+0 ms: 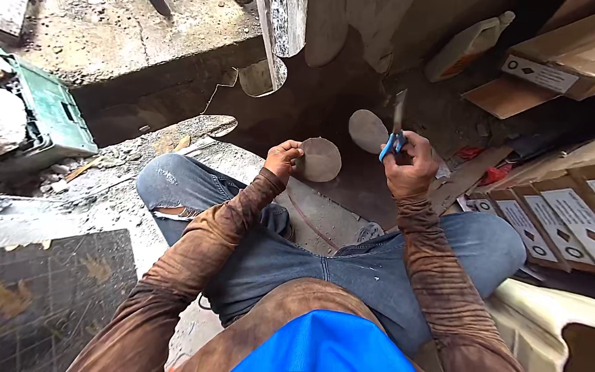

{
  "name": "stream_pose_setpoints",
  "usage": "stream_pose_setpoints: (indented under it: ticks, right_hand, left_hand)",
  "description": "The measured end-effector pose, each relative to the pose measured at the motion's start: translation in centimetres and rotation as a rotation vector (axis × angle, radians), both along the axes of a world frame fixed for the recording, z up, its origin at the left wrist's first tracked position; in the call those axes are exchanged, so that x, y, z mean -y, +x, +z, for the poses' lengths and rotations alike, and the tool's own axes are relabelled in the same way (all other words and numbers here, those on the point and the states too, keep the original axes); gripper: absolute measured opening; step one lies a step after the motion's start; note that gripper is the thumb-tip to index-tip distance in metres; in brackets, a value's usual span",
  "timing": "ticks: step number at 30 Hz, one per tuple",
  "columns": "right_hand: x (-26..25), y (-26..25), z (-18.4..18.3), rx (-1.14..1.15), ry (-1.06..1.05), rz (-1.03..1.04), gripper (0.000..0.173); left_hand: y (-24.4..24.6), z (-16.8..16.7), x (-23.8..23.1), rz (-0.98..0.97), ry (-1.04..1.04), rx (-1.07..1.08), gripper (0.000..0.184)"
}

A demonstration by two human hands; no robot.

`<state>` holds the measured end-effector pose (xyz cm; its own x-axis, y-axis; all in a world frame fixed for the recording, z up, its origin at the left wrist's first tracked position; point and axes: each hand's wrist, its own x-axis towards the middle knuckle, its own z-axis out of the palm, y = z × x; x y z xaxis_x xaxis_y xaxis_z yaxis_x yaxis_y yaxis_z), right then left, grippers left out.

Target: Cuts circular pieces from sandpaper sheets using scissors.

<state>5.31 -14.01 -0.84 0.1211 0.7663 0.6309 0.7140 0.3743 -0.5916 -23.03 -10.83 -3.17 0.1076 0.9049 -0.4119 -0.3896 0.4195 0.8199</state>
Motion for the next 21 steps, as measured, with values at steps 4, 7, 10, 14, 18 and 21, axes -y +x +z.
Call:
stream_pose_setpoints:
  ticks: [4,7,10,14,18,21]
  right_hand:
    - [1.1,-1.3,1.4,0.446,0.309,0.105,0.025]
    - [3.1,-2.7,2.3,0.567,0.382,0.291,0.022]
    - [4.7,-3.6,3.8,0.658,0.445,0.423,0.022]
    - [6.1,-4.0,5.1,0.656,0.483,0.45,0.027]
    - [5.2,-3.4,4.5,0.299,0.375,0.306,0.021]
    - [3.8,-1.6,4.9,0.059,0.12,0.115,0.036]
  left_hand:
    - [-0.4,0.0,-0.3,0.007,-0.014,-0.143,0.011]
    - [-0.9,2.0,0.4,0.015,-0.005,-0.214,0.013]
    - [-1.6,1.3,0.5,0.041,0.096,-0.13,0.015]
    - [-2.9,0.9,2.1,-0.022,0.251,-0.011,0.021]
    - [-3.0,-0.8,1.0,0.045,0.466,-0.027,0.018]
    - [-3.3,1.5,0.5,0.035,0.945,-0.324,0.016]
